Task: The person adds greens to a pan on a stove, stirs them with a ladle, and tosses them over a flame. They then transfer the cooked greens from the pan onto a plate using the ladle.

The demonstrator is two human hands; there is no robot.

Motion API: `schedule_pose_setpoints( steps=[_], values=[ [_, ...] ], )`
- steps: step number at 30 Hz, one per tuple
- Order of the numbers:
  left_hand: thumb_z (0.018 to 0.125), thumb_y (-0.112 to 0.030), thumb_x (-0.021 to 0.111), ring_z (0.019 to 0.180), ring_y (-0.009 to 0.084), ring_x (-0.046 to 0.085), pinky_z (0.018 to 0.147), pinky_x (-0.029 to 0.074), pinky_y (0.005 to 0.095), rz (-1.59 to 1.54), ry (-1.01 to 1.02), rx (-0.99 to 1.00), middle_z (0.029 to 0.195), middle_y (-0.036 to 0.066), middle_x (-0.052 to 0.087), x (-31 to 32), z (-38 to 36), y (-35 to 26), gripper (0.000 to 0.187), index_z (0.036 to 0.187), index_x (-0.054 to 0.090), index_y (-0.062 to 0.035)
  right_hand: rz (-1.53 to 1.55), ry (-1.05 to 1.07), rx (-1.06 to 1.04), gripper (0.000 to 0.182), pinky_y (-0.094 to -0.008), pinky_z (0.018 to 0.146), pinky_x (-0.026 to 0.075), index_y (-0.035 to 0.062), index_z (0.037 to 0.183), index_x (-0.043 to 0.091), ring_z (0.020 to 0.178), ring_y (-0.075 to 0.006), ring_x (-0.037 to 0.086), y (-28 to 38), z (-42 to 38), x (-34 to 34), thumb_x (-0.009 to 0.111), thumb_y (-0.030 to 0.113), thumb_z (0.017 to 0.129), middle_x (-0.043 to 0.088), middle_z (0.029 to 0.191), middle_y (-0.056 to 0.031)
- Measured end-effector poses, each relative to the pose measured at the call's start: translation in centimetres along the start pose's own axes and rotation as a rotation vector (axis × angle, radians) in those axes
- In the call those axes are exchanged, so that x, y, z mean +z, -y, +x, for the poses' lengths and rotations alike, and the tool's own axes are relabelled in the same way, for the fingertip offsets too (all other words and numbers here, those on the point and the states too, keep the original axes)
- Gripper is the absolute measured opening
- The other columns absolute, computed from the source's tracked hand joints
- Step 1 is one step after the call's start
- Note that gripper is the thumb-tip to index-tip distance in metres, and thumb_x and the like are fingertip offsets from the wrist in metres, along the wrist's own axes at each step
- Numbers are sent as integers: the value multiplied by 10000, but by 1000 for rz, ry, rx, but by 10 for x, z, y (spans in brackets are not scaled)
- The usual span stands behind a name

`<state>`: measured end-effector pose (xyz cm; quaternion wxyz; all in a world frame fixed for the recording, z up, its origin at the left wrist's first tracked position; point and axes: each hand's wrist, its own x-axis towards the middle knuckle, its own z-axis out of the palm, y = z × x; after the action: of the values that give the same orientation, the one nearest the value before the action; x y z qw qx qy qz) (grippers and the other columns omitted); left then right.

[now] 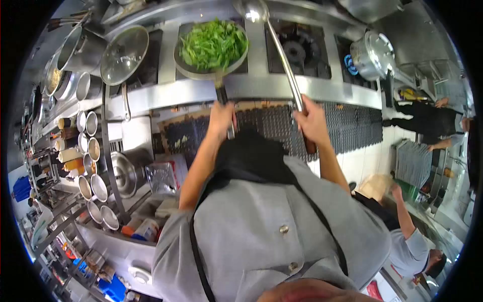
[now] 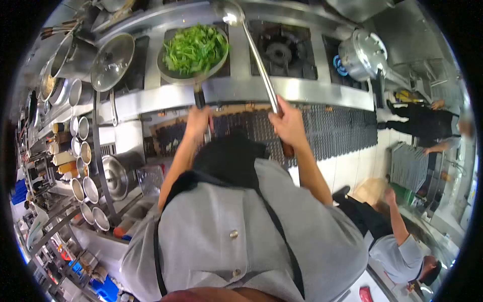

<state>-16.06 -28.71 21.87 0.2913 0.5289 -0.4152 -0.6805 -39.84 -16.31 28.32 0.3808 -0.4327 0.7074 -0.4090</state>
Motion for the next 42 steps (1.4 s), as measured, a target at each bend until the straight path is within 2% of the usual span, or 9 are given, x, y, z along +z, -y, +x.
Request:
schedule_pose_setpoints(
  steps=[1, 7, 11, 22, 29, 31, 35, 37, 42],
  values=[
    [819, -47, 539, 386, 170, 491, 372, 397, 334, -6, -35, -115, 499, 71, 501, 1, -18, -3, 101, 749, 551, 26, 35, -20, -2, 565, -247, 460, 427, -18, 1390, 461, 487, -62, 504, -8, 2, -1, 614, 11, 847, 552, 636, -15],
    [846, -31, 504, 386, 179, 473, 347, 392, 331, 78, 65, 98, 529, 49, 479, -11, 20, 13, 27, 863, 504, -10, 19, 10, 29, 547, -268, 477, 449, 12, 1362, 518, 488, -86, 533, 12, -3, -2, 625, 25, 826, 584, 652, -46],
    [839, -96, 551, 387, 162, 463, 375, 371, 314, 18, -25, -58, 506, 62, 488, -13, -14, 16, 113, 843, 506, 8, -62, -27, -7, 561, -295, 486, 453, 29, 1353, 522, 482, -106, 536, -5, 2, -1, 651, 40, 807, 544, 613, -56],
    [834, -111, 529, 352, 175, 457, 353, 366, 326, 153, -1, 166, 423, 55, 455, -27, 48, 23, 359, 495, 443, -30, -130, 51, 55, 577, -271, 595, 460, -12, 1355, 503, 624, -119, 563, 24, -4, 17, 652, 49, 800, 565, 669, -106],
    [863, -96, 533, 363, 184, 489, 359, 387, 339, 183, 80, 42, 480, 80, 506, -33, 22, 24, 205, 700, 545, 27, -195, -71, -98, 576, -297, 558, 455, 19, 1338, 522, 542, -168, 506, 3, -6, 23, 663, 76, 782, 560, 663, -147],
    [861, -118, 537, 348, 183, 472, 357, 375, 342, 291, 51, 110, 448, 85, 498, -32, 23, 19, 335, 549, 519, 3, -181, -25, -50, 576, -328, 558, 465, 5, 1332, 517, 531, -230, 521, 17, -4, 27, 660, 82, 780, 571, 668, -169],
    [879, -62, 509, 403, 179, 517, 359, 407, 323, 91, 13, -31, 575, 58, 508, -20, -30, 13, 94, 797, 504, -17, -310, -94, -291, 608, -373, 611, 488, 26, 1365, 489, 615, -312, 617, 8, -9, 23, 645, 68, 779, 586, 708, -187],
    [872, -49, 518, 402, 165, 505, 366, 421, 312, 116, 62, 0, 590, 55, 506, -29, -14, 23, 52, 843, 497, -11, -309, -93, -299, 586, -299, 593, 468, -3, 1355, 496, 562, -186, 537, -2, -2, 30, 655, 55, 794, 538, 669, -156],
    [864, -37, 528, 409, 151, 500, 369, 427, 303, 42, 47, 3, 593, 48, 508, -30, 16, 21, 70, 848, 464, -15, -534, -42, -382, 577, -396, 651, 493, 39, 1366, 492, 674, -356, 601, -1, 50, 36, 596, 50, 798, 599, 790, -195]
  ],
)
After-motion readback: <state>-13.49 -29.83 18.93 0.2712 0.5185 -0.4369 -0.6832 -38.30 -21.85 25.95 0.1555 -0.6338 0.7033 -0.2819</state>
